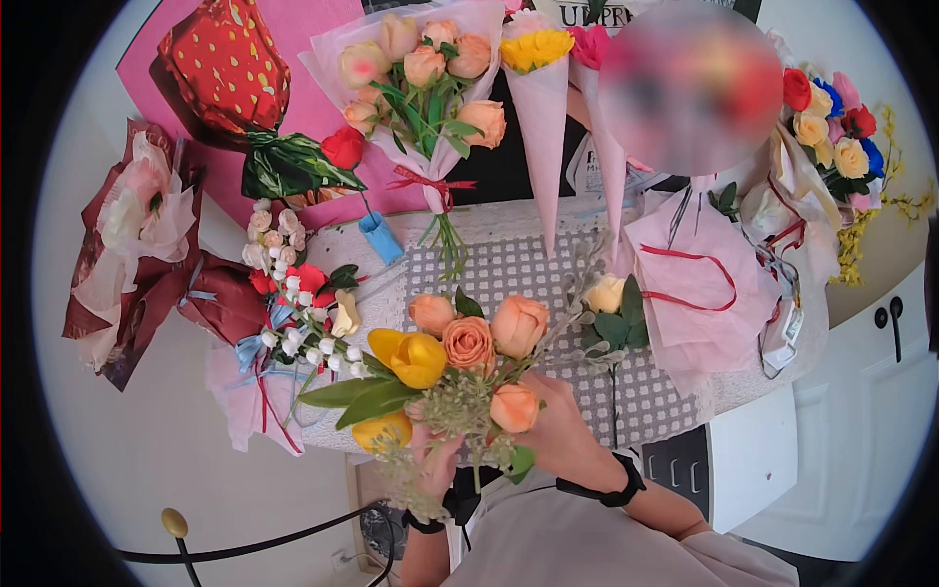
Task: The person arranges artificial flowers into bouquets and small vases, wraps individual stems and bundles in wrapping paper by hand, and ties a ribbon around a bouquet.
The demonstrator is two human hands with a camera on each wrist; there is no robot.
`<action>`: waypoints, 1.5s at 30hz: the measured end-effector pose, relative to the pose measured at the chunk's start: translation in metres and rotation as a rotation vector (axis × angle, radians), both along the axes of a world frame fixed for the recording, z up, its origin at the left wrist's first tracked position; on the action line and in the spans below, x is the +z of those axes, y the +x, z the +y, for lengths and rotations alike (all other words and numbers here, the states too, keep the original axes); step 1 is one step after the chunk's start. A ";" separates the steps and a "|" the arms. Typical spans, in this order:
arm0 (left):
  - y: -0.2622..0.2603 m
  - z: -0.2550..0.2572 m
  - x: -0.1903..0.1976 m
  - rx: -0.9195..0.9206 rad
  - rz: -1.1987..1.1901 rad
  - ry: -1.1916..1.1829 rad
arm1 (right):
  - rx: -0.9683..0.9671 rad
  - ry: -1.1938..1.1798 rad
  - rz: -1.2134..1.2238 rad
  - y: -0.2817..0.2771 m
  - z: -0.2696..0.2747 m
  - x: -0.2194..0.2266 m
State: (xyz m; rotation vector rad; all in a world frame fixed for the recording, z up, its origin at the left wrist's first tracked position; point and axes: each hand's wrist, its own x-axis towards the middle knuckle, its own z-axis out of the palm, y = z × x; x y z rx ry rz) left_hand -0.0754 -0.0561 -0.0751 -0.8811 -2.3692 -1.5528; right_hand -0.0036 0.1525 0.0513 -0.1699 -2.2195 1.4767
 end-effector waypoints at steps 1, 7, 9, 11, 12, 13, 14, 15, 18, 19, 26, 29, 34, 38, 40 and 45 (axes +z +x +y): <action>0.006 0.007 0.004 -0.083 -0.411 0.195 | 0.012 0.009 -0.034 0.000 0.000 -0.003; 0.000 0.017 0.005 -0.137 -0.277 -0.211 | 0.021 0.018 -0.129 0.002 -0.003 0.000; -0.002 0.024 0.004 -0.107 -0.436 -0.226 | 0.041 -0.030 -0.130 0.004 -0.002 0.004; -0.007 0.047 0.029 -0.181 -0.524 0.145 | -0.012 0.081 -0.007 0.016 0.002 0.009; -0.012 0.054 0.045 -0.165 -0.523 0.144 | 0.003 0.076 -0.005 0.026 0.008 0.015; -0.018 0.061 0.061 -0.294 -0.602 0.203 | 0.048 0.062 -0.025 0.039 0.017 0.022; -0.022 0.066 0.068 -0.425 -0.683 0.261 | 0.092 0.046 -0.047 0.052 0.026 0.029; -0.023 0.070 0.063 -0.441 -0.642 0.292 | 0.165 -0.169 0.054 0.067 0.034 0.030; -0.021 0.080 0.072 -0.406 -0.669 0.401 | 0.355 -0.842 0.484 0.094 0.036 0.057; -0.021 0.083 0.079 -0.396 -0.635 0.337 | 0.494 -0.874 0.574 0.095 0.037 0.069; -0.018 0.082 0.073 -0.419 -0.653 0.376 | 0.903 -1.371 0.700 0.088 0.018 0.108; -0.018 0.084 0.074 -0.397 -0.651 0.284 | 1.226 -1.249 0.755 0.088 0.039 0.083; -0.016 0.086 0.069 -0.409 -0.656 0.276 | 1.232 -1.312 0.636 0.095 0.051 0.090; -0.016 0.086 0.074 -0.355 -0.604 0.279 | 1.116 -1.175 0.855 0.110 0.043 0.066; -0.018 0.085 0.073 -0.442 -0.578 0.343 | 1.216 -1.175 0.717 0.104 0.060 0.072; -0.018 0.083 0.073 -0.414 -0.589 0.358 | 1.028 -1.103 0.464 0.114 0.078 0.069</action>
